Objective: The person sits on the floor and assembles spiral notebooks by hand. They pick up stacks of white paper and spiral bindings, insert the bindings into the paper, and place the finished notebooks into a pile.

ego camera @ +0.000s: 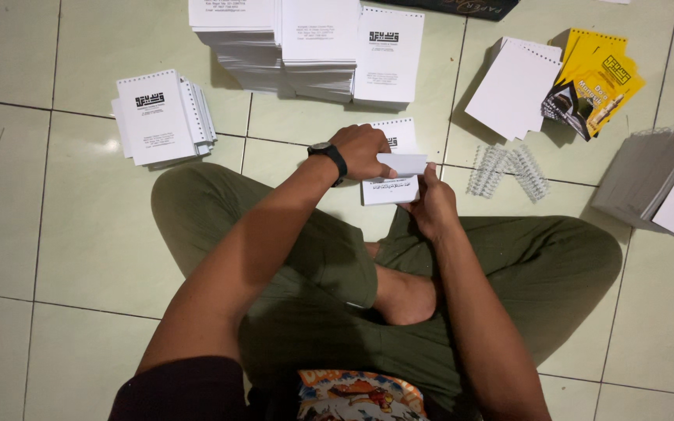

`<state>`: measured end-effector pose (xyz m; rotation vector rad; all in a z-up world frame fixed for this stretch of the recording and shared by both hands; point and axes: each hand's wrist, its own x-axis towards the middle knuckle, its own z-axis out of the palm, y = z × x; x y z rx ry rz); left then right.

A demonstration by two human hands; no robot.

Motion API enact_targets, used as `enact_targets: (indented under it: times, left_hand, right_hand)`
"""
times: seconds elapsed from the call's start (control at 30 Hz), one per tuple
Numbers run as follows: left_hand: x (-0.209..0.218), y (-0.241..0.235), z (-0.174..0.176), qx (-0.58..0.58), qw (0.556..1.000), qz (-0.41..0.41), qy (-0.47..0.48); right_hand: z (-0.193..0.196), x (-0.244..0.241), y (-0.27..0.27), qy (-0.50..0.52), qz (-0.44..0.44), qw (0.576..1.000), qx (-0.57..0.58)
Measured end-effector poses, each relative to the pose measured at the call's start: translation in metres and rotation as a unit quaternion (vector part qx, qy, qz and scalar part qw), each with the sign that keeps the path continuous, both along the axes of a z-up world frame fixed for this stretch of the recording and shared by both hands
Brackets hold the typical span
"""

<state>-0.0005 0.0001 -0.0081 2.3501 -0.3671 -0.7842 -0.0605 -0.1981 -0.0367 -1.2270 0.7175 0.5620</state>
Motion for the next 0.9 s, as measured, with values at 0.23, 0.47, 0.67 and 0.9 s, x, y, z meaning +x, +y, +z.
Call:
enact_targets:
  times: [0.23, 0.47, 0.67, 0.9]
  left_hand:
    - [-0.001, 0.000, -0.004, 0.010, 1.000, -0.010, -0.005]
    - [-0.004, -0.001, -0.004, 0.009, 1.000, 0.001, -0.013]
    - [-0.006, 0.000, 0.000, 0.004, 1.000, 0.004, -0.010]
    - [-0.009, -0.004, 0.003, 0.008, 1.000, -0.008, -0.020]
  right_hand:
    - [-0.029, -0.031, -0.011, -0.126, 0.069, 0.960, -0.240]
    - [-0.054, -0.045, -0.022, -0.226, 0.171, 0.860, -0.425]
    - [-0.044, -0.039, -0.015, -0.220, 0.169, 0.862, -0.424]
    - [-0.048, -0.027, -0.020, -0.098, -0.074, 0.991, -0.042]
